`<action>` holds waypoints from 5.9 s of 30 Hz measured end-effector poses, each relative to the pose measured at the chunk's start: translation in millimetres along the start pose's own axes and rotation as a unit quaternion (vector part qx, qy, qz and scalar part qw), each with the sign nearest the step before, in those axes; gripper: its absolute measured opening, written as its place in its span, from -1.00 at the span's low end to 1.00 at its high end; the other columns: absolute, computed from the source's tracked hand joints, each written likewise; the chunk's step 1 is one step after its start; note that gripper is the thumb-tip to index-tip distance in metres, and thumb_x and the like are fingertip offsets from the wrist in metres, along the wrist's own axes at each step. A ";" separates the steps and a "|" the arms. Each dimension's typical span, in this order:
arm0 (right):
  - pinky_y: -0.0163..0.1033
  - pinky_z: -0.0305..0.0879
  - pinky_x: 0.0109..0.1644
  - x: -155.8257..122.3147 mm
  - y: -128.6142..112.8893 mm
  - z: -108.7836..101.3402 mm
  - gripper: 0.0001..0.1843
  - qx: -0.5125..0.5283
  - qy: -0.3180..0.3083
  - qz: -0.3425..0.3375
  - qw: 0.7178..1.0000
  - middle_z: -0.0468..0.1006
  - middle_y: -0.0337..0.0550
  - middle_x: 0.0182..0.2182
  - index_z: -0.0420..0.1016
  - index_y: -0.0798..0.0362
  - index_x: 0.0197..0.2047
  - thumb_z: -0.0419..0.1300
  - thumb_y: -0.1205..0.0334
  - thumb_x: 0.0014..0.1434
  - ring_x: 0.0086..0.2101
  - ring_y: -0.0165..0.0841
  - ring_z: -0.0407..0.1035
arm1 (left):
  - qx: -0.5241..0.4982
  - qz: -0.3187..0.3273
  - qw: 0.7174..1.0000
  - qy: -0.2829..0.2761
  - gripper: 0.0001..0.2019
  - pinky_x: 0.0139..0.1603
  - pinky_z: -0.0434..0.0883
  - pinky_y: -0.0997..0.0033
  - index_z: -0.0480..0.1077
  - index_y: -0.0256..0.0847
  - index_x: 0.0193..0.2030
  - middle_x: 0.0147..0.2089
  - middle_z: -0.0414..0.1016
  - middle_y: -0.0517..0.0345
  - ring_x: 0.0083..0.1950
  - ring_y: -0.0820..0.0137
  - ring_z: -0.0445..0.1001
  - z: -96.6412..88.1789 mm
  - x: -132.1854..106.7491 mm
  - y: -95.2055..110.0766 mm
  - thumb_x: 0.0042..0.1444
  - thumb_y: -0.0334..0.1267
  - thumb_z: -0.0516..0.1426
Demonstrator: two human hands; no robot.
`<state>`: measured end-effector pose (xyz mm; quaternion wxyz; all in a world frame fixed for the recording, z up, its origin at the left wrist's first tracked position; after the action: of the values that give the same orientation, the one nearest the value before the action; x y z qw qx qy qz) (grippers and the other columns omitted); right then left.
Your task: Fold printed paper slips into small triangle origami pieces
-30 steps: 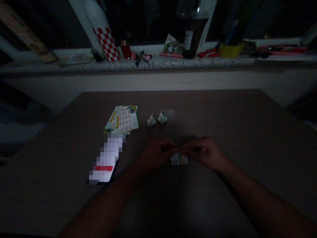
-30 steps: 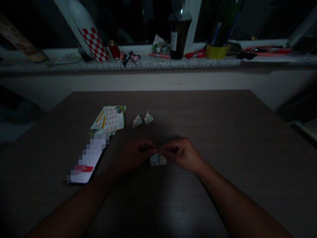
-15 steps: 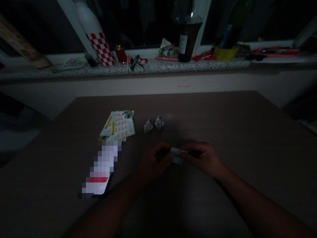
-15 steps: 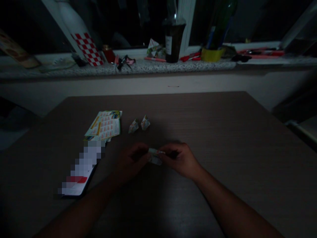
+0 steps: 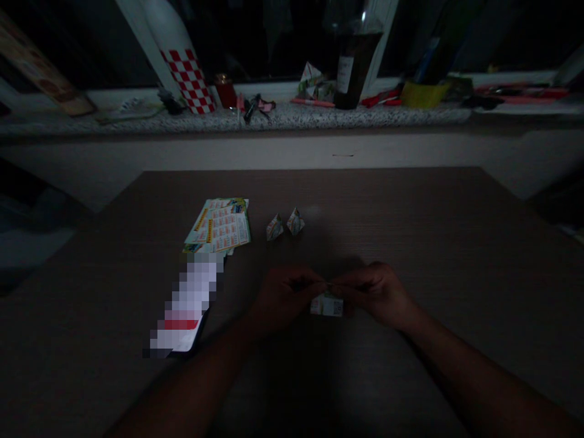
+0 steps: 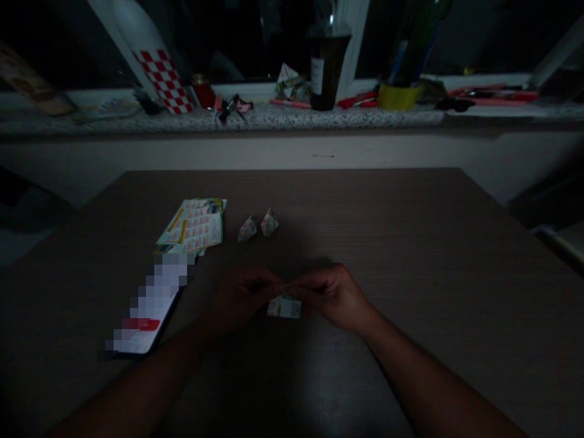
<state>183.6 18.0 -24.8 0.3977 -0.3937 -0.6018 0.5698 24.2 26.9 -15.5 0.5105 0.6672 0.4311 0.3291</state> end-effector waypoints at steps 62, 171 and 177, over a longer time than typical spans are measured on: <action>-0.38 0.26 -0.52 5.6 7.2 -17.3 -0.56 0.083 0.060 0.042 0.994 0.49 -0.33 -0.62 0.37 0.09 -0.02 0.31 0.08 0.09 -0.61 -0.48 0.34 | -0.163 -0.029 0.985 0.036 -0.77 -0.31 0.43 0.48 0.38 -0.23 -0.10 -0.30 0.56 0.15 -0.37 0.46 0.50 -5.5 1.3 -7.2 0.09 -0.28 0.20; -0.38 0.33 -0.49 -0.5 -5.7 -2.7 -0.69 0.072 0.210 -0.017 0.975 0.50 -0.31 -0.57 0.35 0.04 -0.36 0.42 0.24 -0.11 -0.56 -0.48 0.37 | -0.208 -0.068 0.958 0.185 -0.71 -0.44 0.35 0.55 0.26 -0.22 -0.46 -0.50 0.40 0.30 -0.47 0.53 0.38 6.1 -1.5 0.8 -0.18 -0.33 0.34; -0.39 0.38 -0.45 -1.6 -5.4 -3.2 -0.66 0.077 0.205 -0.017 0.976 0.54 -0.34 -0.56 0.39 0.03 -0.28 0.42 0.31 -0.12 -0.55 -0.48 0.42 | -0.169 -0.045 0.965 0.196 -0.66 -0.47 0.28 0.58 0.11 -0.19 -0.51 -0.51 0.35 0.33 -0.49 0.56 0.29 2.4 -1.5 2.0 -0.14 -0.38 0.28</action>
<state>187.0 17.5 -19.3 0.5514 -0.4597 -0.4686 0.5149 26.2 24.4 -14.1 0.5354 0.4739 0.4905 0.4982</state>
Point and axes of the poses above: each hand's wrist, its own x-axis towards the middle knuckle, its own z-axis out of the palm, y = z × x, the point moved 5 cm from there along x, towards the middle knuckle
